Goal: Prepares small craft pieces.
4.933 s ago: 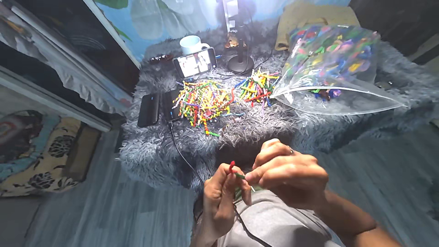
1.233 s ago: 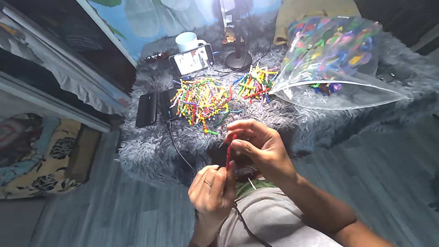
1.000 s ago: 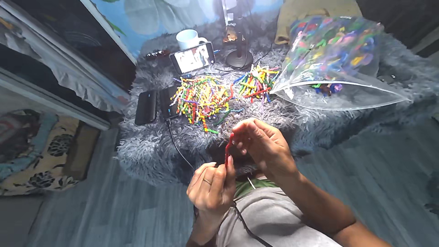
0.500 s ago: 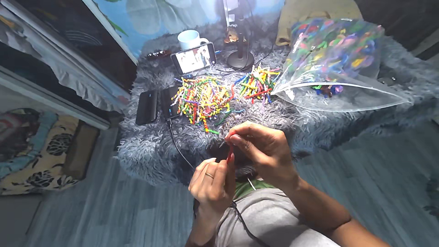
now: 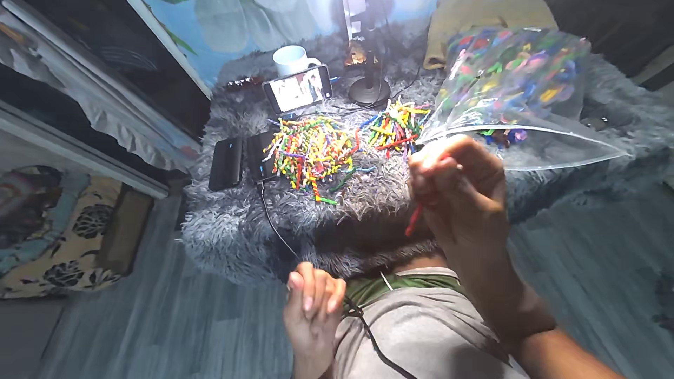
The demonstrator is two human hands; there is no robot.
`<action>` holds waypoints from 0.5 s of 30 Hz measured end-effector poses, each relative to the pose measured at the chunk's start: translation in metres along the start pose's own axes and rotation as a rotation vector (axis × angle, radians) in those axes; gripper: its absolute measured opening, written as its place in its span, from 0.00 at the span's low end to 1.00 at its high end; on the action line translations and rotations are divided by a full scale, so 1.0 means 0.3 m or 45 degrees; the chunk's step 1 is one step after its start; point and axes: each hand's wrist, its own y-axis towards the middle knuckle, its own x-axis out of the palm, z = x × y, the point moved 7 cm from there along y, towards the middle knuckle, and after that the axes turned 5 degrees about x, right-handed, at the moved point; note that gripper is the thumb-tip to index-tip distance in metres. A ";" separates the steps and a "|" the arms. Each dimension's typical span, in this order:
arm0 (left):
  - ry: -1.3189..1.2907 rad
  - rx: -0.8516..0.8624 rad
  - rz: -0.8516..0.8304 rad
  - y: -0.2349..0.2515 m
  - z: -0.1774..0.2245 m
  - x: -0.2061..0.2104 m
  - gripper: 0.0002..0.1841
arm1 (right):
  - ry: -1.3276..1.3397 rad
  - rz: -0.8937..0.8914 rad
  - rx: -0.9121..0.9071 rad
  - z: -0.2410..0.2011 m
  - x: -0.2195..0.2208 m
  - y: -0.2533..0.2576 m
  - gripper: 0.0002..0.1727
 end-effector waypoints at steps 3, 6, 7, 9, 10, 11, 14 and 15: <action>0.300 0.125 0.108 0.036 0.047 -0.034 0.12 | -0.375 0.054 0.045 0.035 -0.045 0.035 0.08; 0.556 0.216 0.166 0.041 0.071 -0.043 0.12 | -0.731 0.194 0.028 0.075 -0.138 0.116 0.07; 0.613 0.245 0.201 0.041 0.075 -0.045 0.12 | -0.848 0.240 0.014 0.090 -0.180 0.156 0.07; 0.733 0.285 0.239 0.043 0.084 -0.049 0.12 | -1.117 0.339 0.040 0.127 -0.279 0.244 0.09; 0.812 0.300 0.243 0.045 0.088 -0.050 0.12 | -1.256 0.385 0.087 0.145 -0.327 0.287 0.10; 0.902 0.321 0.253 0.048 0.092 -0.052 0.11 | -1.375 0.413 0.150 0.163 -0.369 0.323 0.12; 1.302 0.360 0.243 0.062 0.111 -0.062 0.11 | -1.551 0.365 0.330 0.209 -0.427 0.376 0.21; 1.448 0.341 0.209 0.067 0.113 -0.067 0.18 | -1.577 0.326 0.328 0.222 -0.418 0.377 0.22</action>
